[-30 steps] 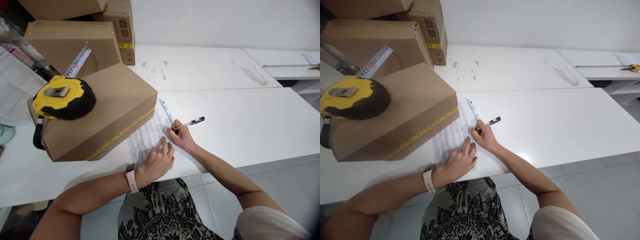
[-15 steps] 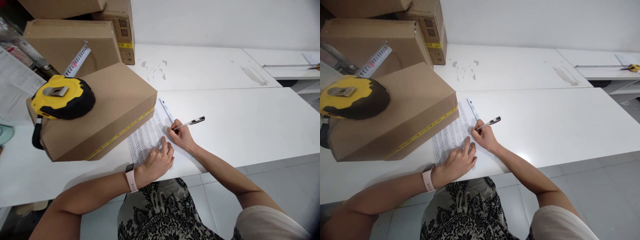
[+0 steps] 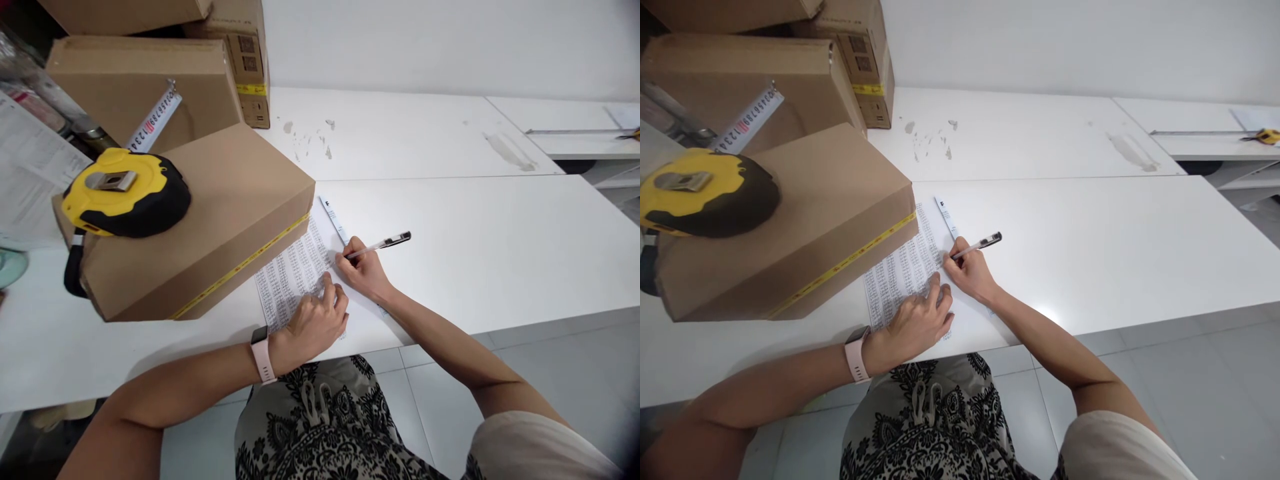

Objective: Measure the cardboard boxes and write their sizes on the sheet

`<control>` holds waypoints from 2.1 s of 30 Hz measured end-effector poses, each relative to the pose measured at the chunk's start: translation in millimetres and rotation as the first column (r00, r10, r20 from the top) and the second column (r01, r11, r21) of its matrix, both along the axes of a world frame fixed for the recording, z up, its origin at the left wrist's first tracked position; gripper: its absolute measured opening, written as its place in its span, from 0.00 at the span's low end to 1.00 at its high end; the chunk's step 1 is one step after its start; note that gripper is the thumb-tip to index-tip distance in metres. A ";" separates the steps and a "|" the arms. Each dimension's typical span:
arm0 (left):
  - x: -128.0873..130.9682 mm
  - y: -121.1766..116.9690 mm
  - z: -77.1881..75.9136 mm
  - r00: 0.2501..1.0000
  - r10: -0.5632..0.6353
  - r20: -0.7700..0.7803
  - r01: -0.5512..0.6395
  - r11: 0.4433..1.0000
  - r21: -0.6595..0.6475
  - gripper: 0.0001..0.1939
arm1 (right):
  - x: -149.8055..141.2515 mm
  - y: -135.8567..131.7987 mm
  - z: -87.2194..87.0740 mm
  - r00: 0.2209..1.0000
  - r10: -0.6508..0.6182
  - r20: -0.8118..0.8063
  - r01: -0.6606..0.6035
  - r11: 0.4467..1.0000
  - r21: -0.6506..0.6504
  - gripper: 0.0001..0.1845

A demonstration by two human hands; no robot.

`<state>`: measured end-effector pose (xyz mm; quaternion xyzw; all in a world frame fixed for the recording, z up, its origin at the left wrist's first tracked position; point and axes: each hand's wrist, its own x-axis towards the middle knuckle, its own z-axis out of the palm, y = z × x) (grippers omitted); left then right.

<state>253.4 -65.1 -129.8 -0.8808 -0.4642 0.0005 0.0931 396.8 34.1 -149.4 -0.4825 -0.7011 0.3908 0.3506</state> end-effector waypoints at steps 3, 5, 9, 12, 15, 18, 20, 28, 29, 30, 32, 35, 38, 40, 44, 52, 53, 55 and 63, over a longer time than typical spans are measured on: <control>0.2 0.4 1.1 1.000 0.009 -0.002 -0.009 1.000 -0.009 0.25 | 0.3 -0.2 0.5 1.000 0.007 0.005 -0.007 1.000 -0.002 0.12; 0.4 0.6 1.2 1.000 0.014 -0.005 -0.015 1.000 -0.009 0.24 | 0.3 -0.6 1.1 1.000 -0.003 0.001 0.003 1.000 -0.005 0.12; 0.9 0.2 -0.3 1.000 0.018 -0.004 -0.018 1.000 -0.009 0.24 | 0.0 -0.8 1.5 1.000 -0.020 -0.013 0.020 1.000 0.008 0.12; 1.2 -0.5 -1.3 1.000 0.017 0.002 -0.017 1.000 0.002 0.24 | -0.2 -0.4 1.3 1.000 -0.009 0.003 0.009 1.000 0.015 0.12; 1.1 -0.6 -0.8 1.000 0.016 -0.010 -0.016 1.000 0.012 0.24 | 0.0 -0.1 1.3 1.000 -0.001 0.016 0.001 1.000 0.013 0.12; 1.1 -0.1 0.3 1.000 0.018 -0.022 -0.018 1.000 0.015 0.24 | 0.0 -0.7 1.7 1.000 -0.004 0.011 0.004 1.000 -0.003 0.12; 1.1 0.3 0.6 1.000 0.019 -0.020 -0.018 1.000 0.014 0.24 | -0.5 -1.5 1.7 1.000 -0.011 -0.009 0.011 1.000 -0.008 0.12; -0.3 0.5 4.0 1.000 -0.008 -0.022 0.008 1.000 -0.015 0.25 | 7.1 9.5 -3.1 0.993 -0.114 -0.019 0.116 0.975 0.190 0.08; 0.1 -0.8 5.5 1.000 -0.012 -0.024 0.011 1.000 -0.013 0.25 | 11.8 14.1 -3.5 0.992 -0.123 -0.006 0.120 0.956 0.268 0.06; 0.5 -2.5 7.5 1.000 -0.014 -0.018 0.014 1.000 -0.005 0.25 | 17.4 19.1 -4.0 0.992 -0.125 0.019 0.111 0.932 0.345 0.04; -0.3 -6.7 14.5 0.999 -0.007 0.038 0.006 1.000 0.025 0.23 | 30.3 30.0 -6.5 0.986 -0.132 0.103 0.069 0.882 0.466 0.09; -12.9 -12.3 36.4 0.966 -0.009 0.260 -0.036 0.985 0.168 0.18 | 48.0 45.0 -15.0 0.924 -0.202 0.324 0.007 0.858 0.513 0.19; -46.5 -15.1 74.0 0.869 -0.032 0.494 -0.219 0.870 0.443 0.14 | 56.9 52.6 -22.2 0.835 -0.269 0.480 -0.002 0.871 0.491 0.25; -78.6 -14.1 100.8 0.828 0.013 0.561 -0.399 0.717 0.572 0.15 | 58.1 52.5 -22.7 0.809 -0.292 0.511 0.019 0.881 0.473 0.29; -139.2 -2.4 134.3 0.625 0.343 0.701 -0.722 0.595 0.353 0.35 | 56.2 49.9 -19.7 0.819 -0.317 0.478 0.091 0.895 0.437 0.31; -164.9 23.4 137.3 0.353 0.617 0.703 -0.814 0.574 -0.095 0.47 | 56.6 55.1 -24.3 0.873 -0.295 0.389 0.129 0.908 0.399 0.25; -165.3 22.8 137.2 0.320 0.585 0.745 -0.826 0.558 -0.084 0.45 | 57.0 55.4 -25.2 0.879 -0.296 0.373 0.137 0.907 0.397 0.25; -167.2 18.0 139.2 0.177 0.475 0.862 -0.806 0.572 -0.150 0.45 | 58.1 55.9 -27.1 0.891 -0.297 0.344 0.152 0.908 0.389 0.25; -165.3 -11.5 172.4 -0.353 0.426 0.833 -0.264 0.809 -0.525 0.21 | 48.2 51.5 -9.4 0.956 -0.282 0.087 0.235 0.905 0.353 0.22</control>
